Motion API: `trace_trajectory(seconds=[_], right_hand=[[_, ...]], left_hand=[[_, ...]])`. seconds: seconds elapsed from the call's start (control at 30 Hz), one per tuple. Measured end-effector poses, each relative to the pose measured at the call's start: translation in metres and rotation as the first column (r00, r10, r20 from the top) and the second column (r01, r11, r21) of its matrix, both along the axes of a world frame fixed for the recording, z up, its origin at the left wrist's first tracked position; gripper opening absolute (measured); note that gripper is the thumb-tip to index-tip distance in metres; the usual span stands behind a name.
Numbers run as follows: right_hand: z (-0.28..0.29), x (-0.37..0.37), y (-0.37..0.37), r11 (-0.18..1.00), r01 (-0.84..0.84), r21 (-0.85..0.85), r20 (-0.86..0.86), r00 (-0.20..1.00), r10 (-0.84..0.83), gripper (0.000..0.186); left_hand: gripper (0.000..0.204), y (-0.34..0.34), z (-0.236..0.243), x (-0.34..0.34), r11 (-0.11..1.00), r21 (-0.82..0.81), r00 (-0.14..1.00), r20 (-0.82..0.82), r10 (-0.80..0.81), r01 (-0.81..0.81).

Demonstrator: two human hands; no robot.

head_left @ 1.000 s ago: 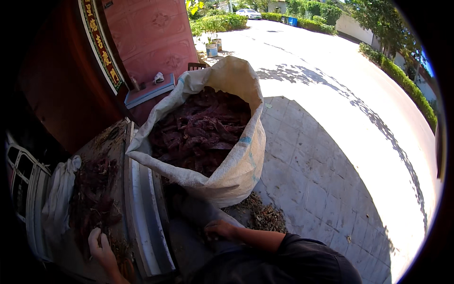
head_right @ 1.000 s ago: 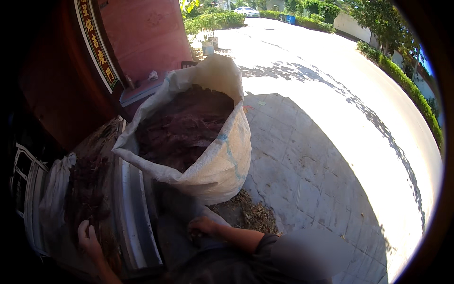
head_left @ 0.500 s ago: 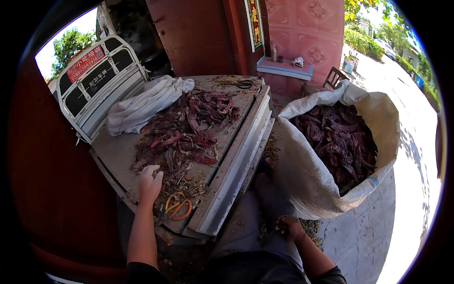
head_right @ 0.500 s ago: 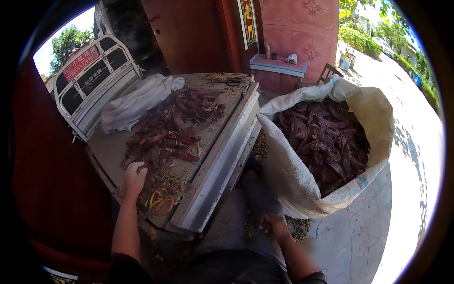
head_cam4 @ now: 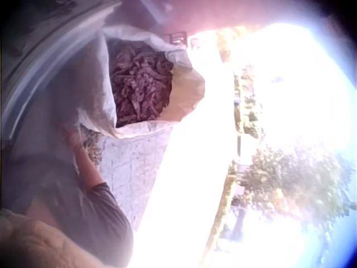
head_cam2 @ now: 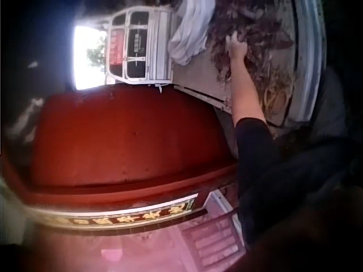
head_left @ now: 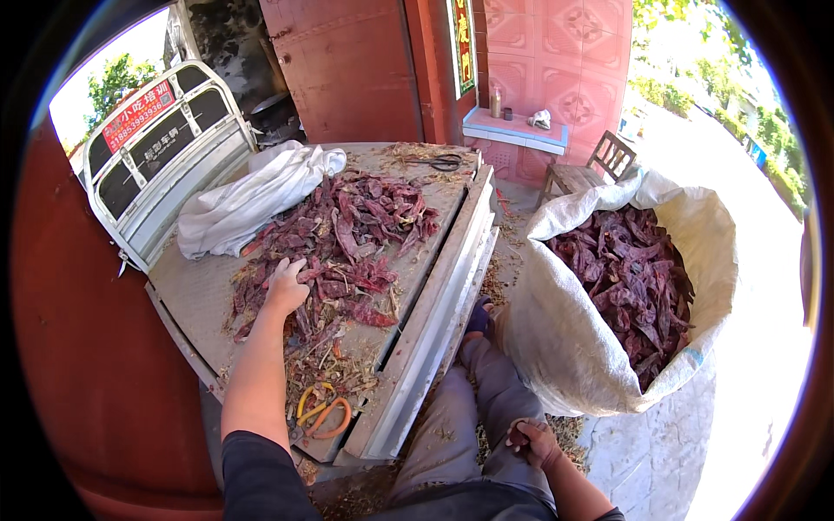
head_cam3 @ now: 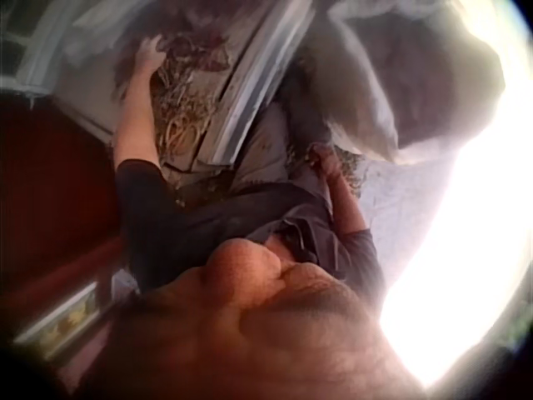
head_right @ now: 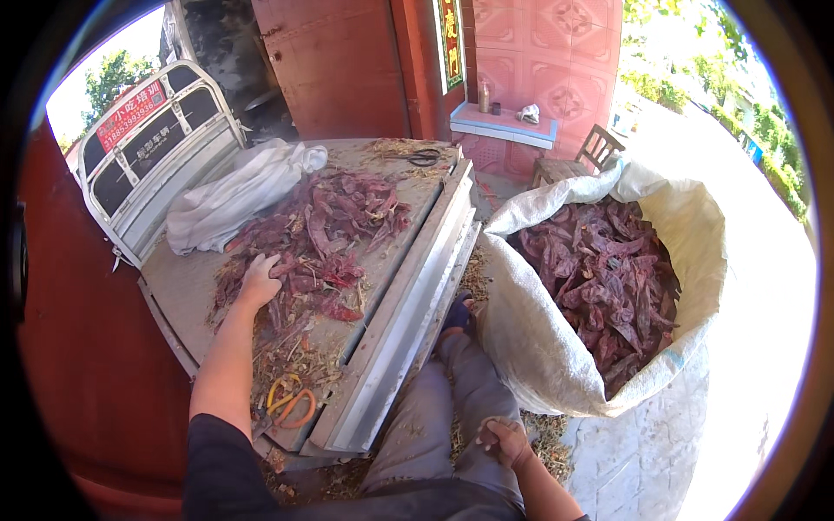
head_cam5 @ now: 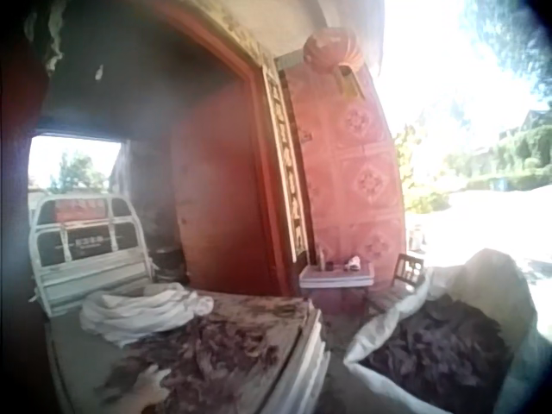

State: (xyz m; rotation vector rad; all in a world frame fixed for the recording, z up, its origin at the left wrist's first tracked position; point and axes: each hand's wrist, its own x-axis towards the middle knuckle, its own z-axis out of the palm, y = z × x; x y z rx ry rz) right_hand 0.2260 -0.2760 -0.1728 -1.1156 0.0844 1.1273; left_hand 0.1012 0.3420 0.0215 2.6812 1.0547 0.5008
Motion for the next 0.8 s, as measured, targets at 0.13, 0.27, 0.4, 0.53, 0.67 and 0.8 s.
trace_trajectory(seconds=[0.13, 0.27, 0.4, 0.53, 0.67, 0.8], right_hand=[[-0.007, -0.002, -0.001, 0.999, 0.040, -0.013, -0.037, 0.999, -0.041, 0.017], [0.002, -0.006, 0.001, 0.994, 0.075, -0.080, -0.001, 0.997, -0.075, 0.017], [-0.003, -0.003, -0.004, 0.995, 0.065, -0.080, 0.024, 0.998, -0.063, 0.016], [0.005, -0.004, 0.003, 0.998, 0.038, -0.048, 0.043, 0.998, -0.036, 0.017], [-0.003, 0.000, 0.001, 0.998, -0.056, -0.020, 0.162, 0.985, 0.059, 0.014], [0.001, 0.001, 0.010, 0.995, 0.025, 0.101, 0.128, 0.991, -0.038, 0.010]], left_hand=[[0.056, 0.000, -0.001, 0.000, 0.990, -0.043, 0.990, -0.036, -0.139, 0.138], [0.051, -0.030, 0.012, -0.027, 0.985, 0.027, 0.965, -0.204, -0.162, 0.171], [0.051, -0.065, 0.019, -0.057, 0.992, 0.001, 0.968, -0.222, -0.121, 0.124], [0.043, -0.094, 0.026, -0.093, 0.998, 0.045, 0.988, -0.149, -0.042, 0.050], [0.033, -0.115, 0.043, -0.112, 0.978, 0.208, 0.999, 0.040, -0.006, -0.002], [0.030, -0.140, 0.053, -0.113, 0.998, -0.063, 0.977, 0.214, -0.001, 0.015]])
